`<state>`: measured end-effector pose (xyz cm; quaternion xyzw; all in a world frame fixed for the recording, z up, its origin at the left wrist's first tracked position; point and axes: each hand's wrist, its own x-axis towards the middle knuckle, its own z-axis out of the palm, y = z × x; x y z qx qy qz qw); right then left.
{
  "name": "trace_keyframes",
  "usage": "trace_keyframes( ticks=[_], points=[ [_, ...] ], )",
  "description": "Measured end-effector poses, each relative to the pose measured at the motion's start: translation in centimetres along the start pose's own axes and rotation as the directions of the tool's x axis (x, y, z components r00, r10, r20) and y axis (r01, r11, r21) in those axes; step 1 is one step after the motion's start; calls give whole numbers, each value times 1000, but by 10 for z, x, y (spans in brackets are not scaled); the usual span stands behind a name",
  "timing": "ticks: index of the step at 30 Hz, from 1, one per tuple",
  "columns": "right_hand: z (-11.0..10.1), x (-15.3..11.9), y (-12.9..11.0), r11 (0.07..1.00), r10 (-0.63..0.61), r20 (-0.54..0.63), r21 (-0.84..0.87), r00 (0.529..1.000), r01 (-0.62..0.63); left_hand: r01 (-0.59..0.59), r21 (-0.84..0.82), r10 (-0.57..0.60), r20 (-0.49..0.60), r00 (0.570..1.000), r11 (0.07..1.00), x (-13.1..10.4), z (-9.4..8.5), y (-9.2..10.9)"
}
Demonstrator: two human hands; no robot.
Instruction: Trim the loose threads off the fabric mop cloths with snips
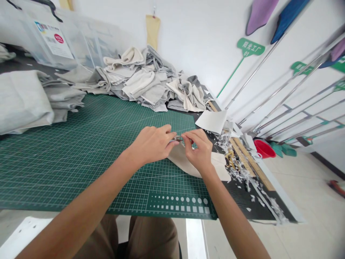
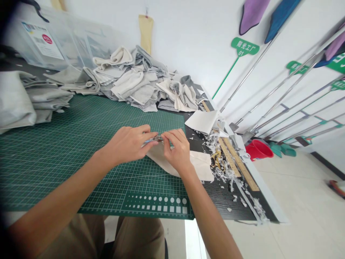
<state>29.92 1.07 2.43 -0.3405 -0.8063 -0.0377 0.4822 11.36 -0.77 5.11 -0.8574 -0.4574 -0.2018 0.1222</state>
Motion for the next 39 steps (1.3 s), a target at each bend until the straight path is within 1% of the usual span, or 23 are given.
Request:
trace_keyframes(
  ticks=[8, 14, 20, 26, 30, 35, 37, 39],
  points=[
    [-1, 0, -1, 1000, -2, 2, 2, 1000, 2, -6, -46, 6, -3, 1000, 999, -1, 5, -4],
    [-1, 1, -1, 1000, -10, 10, 11, 1000, 10, -11, -72, 12, 15, 1000, 997, -1, 5, -4],
    [0, 0, -3, 1000, 22, -5, 22, 1000, -21, -14, -111, 17, 24, 1000, 994, 0, 6, -4],
    [-1, 1, -4, 997, 64, -31, 47, 997, -63, 22, -166, -15, 41, 999, 986, -1, 11, -8],
    [-2, -1, 0, 990, 137, -45, 34, 989, -136, 63, -243, -57, 33, 998, 968, -2, 11, -20],
    [-1, -3, 10, 966, 259, -84, 30, 962, -257, 125, -359, -133, 2, 991, 925, -4, 14, -46],
    [-6, -2, 10, 951, 310, -105, 35, 945, -308, 155, -419, -183, -26, 983, 895, -5, 20, -57],
    [-20, -3, 7, 943, 333, -102, 13, 937, -333, 199, -482, -250, -43, 967, 853, -6, 28, -66]
  ],
)
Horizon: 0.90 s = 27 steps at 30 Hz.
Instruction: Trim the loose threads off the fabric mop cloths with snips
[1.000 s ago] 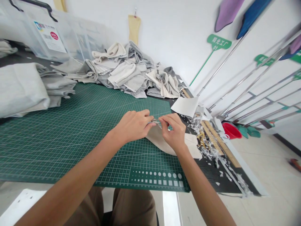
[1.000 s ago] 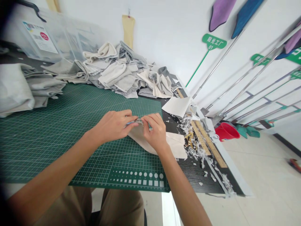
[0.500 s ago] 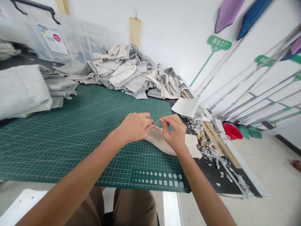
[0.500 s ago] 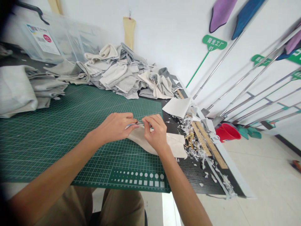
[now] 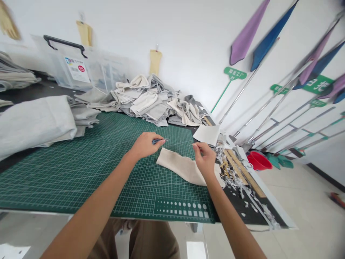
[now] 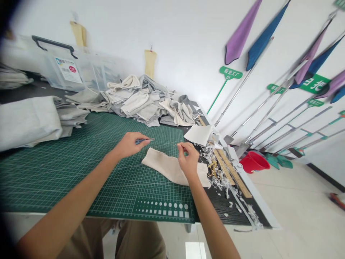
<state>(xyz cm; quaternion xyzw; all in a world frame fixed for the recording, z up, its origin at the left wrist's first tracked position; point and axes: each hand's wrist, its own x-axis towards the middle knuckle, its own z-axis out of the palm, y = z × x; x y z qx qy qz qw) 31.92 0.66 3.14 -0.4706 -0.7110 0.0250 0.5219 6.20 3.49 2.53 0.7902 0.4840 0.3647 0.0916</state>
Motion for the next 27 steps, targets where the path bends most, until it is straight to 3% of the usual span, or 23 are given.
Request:
trace_keyframes(
  ticks=[4, 7, 10, 12, 17, 19, 24, 27],
  points=[
    [-59, -13, -2, 976, -75, 45, -203, 996, 83, 98, -32, -101, -83, 991, 995, -1, 11, -14],
    [-115, -33, 15, 901, -107, 126, -406, 986, 149, 133, -42, -137, -127, 982, 990, -2, 20, -16],
    [-160, -57, 44, 807, -33, 283, -559, 959, 193, 154, -59, -161, -157, 974, 986, -2, 24, -16],
    [-178, -70, 62, 754, 39, 373, -620, 927, 218, 167, -65, -175, -173, 969, 984, -3, 25, -17],
    [-186, -83, 78, 686, 265, 519, -694, 813, 219, 191, -61, -199, -181, 963, 980, -5, 24, -20],
    [-184, -80, 75, 657, 304, 509, -724, 805, 210, 194, -60, -202, -180, 963, 979, -5, 22, -20],
    [-176, -64, 56, 589, 271, 365, -795, 891, 147, 184, -66, -193, -181, 964, 981, -6, 17, -17],
    [-156, -51, 38, 670, 169, 300, -733, 939, 114, 182, -65, -191, -182, 965, 981, -6, 16, -16]
  ],
)
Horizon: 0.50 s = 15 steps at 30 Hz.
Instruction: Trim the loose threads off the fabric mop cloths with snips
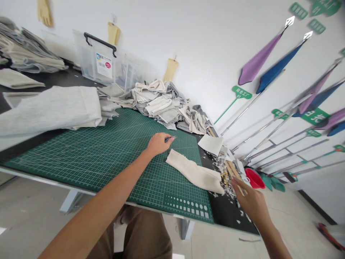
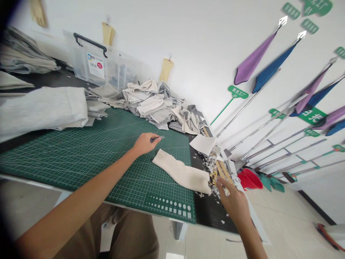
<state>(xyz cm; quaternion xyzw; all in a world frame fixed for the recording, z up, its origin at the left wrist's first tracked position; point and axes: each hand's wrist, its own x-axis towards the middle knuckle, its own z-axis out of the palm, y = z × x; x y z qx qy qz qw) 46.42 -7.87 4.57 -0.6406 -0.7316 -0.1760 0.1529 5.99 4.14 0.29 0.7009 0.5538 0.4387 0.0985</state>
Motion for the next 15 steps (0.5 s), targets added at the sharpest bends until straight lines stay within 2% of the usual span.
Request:
trace_keyframes(
  ticks=[4, 8, 11, 15],
  points=[
    [6, 32, -56, 951, -30, -136, 301, 990, 70, -8, 9, 8, -1, 1000, 1000, 0, -1, 1],
    [35, 72, -116, 765, -108, -21, 637, 994, 97, -16, 23, 16, 2, 1000, 1000, -1, -2, 3],
    [63, 95, -145, 721, -191, 36, 683, 981, 115, -16, 35, 16, 4, 1000, 999, -1, -3, 3],
    [87, 105, -157, 747, -263, 50, 643, 964, 170, -15, 38, 14, 15, 1000, 999, -1, -3, 4]
  ],
)
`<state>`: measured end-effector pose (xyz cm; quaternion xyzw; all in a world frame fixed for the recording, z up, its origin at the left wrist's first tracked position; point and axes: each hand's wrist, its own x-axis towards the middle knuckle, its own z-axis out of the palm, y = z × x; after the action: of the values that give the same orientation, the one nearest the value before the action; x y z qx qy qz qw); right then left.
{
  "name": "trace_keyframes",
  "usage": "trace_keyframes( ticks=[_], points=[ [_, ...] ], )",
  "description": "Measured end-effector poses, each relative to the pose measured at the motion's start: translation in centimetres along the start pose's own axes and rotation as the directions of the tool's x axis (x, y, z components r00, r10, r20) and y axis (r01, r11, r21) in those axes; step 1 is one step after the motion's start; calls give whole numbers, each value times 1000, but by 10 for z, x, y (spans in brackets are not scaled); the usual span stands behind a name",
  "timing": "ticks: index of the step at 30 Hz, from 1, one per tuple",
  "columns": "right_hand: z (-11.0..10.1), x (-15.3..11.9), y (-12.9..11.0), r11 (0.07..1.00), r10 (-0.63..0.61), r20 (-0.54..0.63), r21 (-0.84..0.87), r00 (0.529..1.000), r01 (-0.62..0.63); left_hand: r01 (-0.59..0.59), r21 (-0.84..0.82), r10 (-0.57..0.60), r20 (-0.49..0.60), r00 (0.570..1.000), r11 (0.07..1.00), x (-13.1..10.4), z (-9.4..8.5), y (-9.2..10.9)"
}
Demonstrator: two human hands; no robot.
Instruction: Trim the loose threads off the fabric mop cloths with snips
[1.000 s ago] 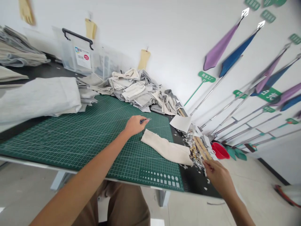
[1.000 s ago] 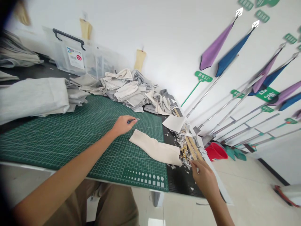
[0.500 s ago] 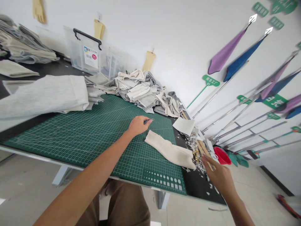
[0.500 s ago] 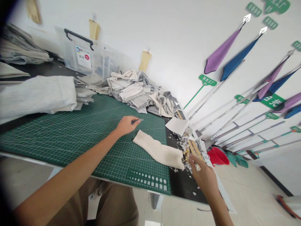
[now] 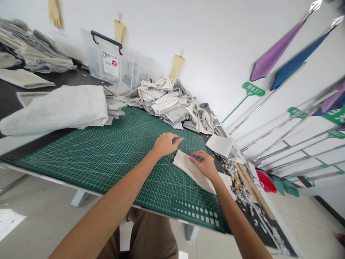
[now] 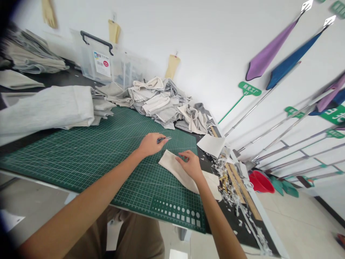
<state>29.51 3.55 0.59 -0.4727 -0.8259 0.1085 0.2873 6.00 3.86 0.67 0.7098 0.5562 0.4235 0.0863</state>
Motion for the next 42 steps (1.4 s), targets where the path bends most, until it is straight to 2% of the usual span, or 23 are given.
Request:
trace_keyframes(
  ticks=[4, 7, 12, 18, 22, 26, 30, 37, 42],
  points=[
    [5, -2, 3, 1000, -16, -7, -4, 1000, 15, -17, -5, 17, 3, 1000, 1000, 1, 1, 1],
    [6, -4, 0, 999, -2, -63, 34, 998, 4, -27, 2, 27, 0, 1000, 1000, 1, 0, 2],
    [9, -5, -5, 975, 103, -191, 212, 976, -61, -35, -10, 35, 7, 999, 999, 0, -3, 6],
    [8, -8, -7, 939, 148, -313, 342, 938, -34, -191, -57, 196, 85, 977, 980, -5, -2, 15],
    [4, -9, -7, 932, 150, -381, 363, 912, -2, -238, -51, 242, 115, 963, 970, -8, -2, 22],
    [1, -8, -10, 933, 131, -412, 359, 902, 29, -262, -66, 268, 131, 954, 963, -8, -5, 29],
    [-2, -8, -16, 958, 53, -409, 279, 911, 69, -326, -51, 330, 178, 927, 944, -10, -6, 36],
    [-9, -12, -25, 979, -5, -413, 182, 911, 88, -389, 119, 348, 267, 899, 913, -14, -5, 43],
    [-12, -13, -28, 983, -18, -416, 159, 909, 92, -415, 190, 360, 268, 894, 890, -14, -1, 48]
  ],
)
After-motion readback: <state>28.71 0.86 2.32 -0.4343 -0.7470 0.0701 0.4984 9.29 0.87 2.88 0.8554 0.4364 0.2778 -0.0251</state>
